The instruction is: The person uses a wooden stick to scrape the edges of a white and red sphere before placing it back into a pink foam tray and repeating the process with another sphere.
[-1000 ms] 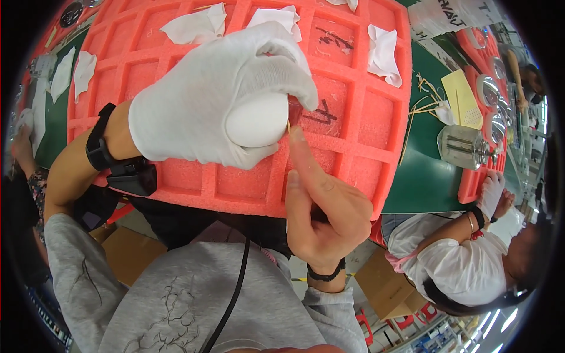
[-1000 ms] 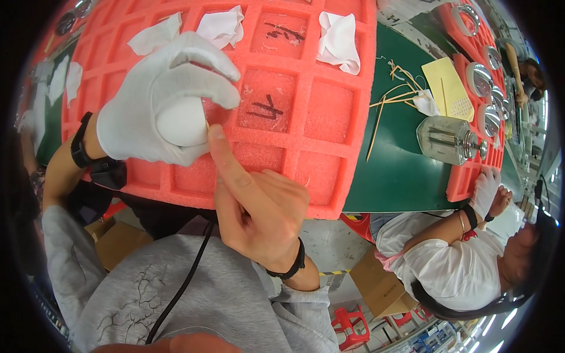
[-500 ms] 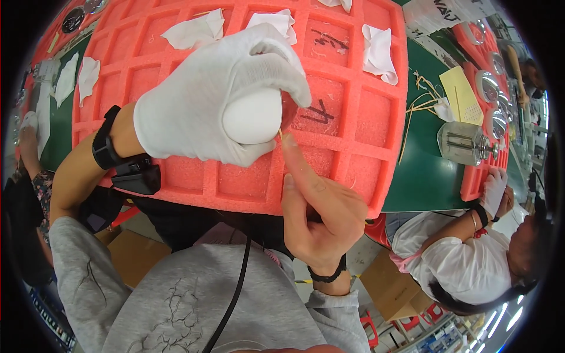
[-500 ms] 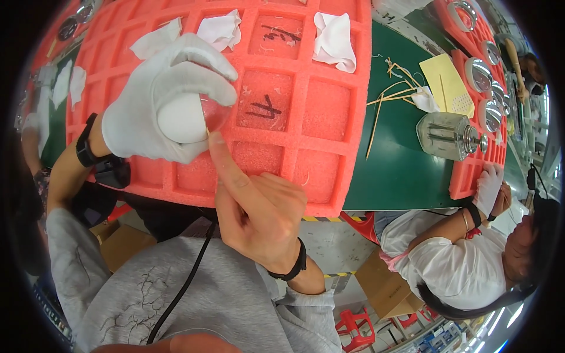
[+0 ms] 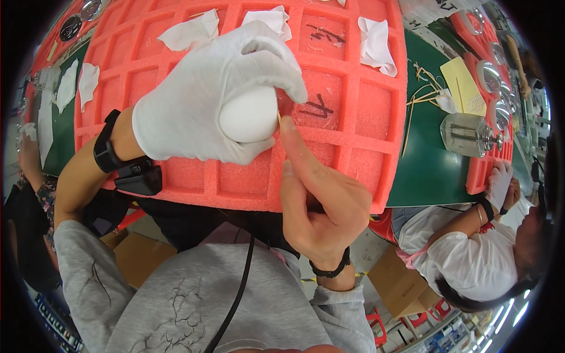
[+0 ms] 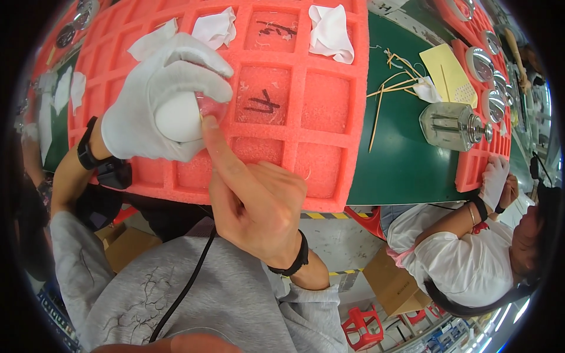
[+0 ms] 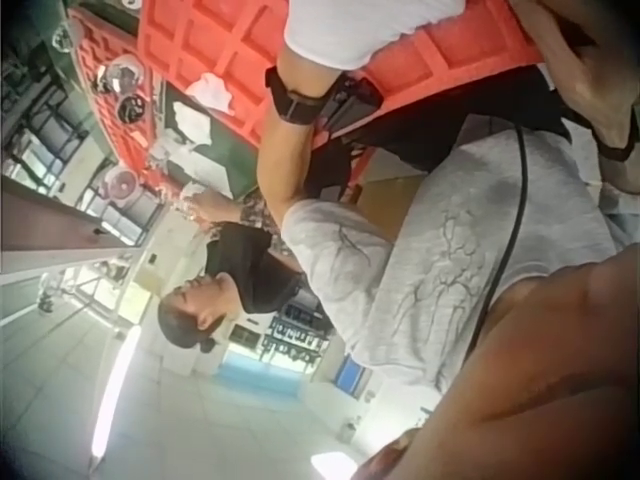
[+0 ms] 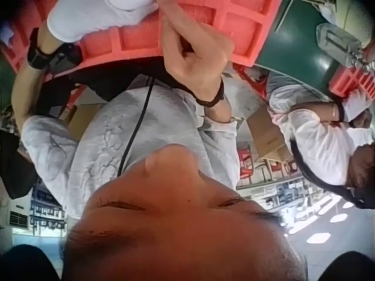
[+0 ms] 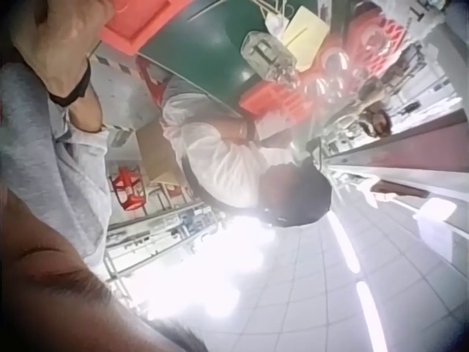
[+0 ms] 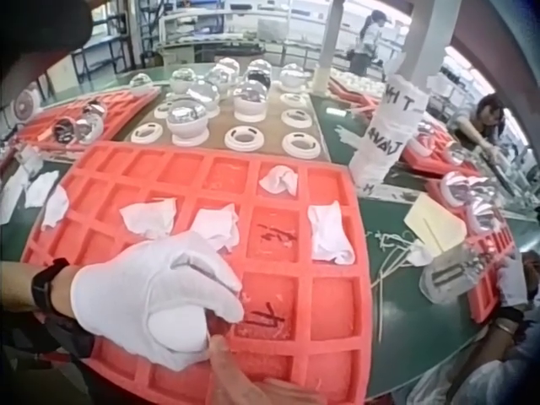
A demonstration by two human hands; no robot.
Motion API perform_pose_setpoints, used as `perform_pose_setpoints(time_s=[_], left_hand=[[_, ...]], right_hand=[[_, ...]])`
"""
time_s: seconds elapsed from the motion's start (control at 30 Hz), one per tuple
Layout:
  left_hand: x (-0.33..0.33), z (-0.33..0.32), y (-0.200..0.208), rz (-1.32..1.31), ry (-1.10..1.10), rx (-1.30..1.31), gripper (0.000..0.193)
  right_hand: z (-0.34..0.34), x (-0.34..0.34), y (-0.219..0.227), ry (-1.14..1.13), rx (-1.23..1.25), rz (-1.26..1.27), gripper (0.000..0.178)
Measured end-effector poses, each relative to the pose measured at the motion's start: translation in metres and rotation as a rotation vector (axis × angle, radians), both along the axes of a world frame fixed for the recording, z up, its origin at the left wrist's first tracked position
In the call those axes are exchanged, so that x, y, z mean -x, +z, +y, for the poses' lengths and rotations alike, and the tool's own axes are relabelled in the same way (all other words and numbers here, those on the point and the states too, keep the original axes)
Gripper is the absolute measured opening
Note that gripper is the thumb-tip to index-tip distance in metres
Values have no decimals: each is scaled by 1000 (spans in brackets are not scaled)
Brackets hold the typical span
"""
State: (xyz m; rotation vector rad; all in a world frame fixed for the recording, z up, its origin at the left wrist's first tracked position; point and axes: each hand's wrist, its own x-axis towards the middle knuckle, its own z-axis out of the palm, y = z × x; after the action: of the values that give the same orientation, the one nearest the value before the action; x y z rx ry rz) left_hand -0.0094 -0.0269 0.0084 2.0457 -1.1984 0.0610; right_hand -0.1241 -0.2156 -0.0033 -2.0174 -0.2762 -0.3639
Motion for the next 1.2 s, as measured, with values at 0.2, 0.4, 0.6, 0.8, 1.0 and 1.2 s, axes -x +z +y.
perform_pose_setpoints(time_s=[0.2,0.4,0.6,0.8,1.0,1.2], left_hand=[[0,0,0,1,-6,2,48],[2,0,1,8,13,-5,50],[1,-3,2,4,18,-18,50],[5,-2,4,15,31,-31,49],[4,-3,4,8,30,-29,49],[4,-5,11,-72,71,-109,47]], right_hand=[[-2,4,-4,13,31,-31,63],[-5,7,-5,29,64,-47,63],[-1,4,-8,-20,46,-81,63],[0,8,-8,-14,77,-76,64],[0,5,-7,-28,73,-107,64],[3,6,-9,-32,73,-70,64]])
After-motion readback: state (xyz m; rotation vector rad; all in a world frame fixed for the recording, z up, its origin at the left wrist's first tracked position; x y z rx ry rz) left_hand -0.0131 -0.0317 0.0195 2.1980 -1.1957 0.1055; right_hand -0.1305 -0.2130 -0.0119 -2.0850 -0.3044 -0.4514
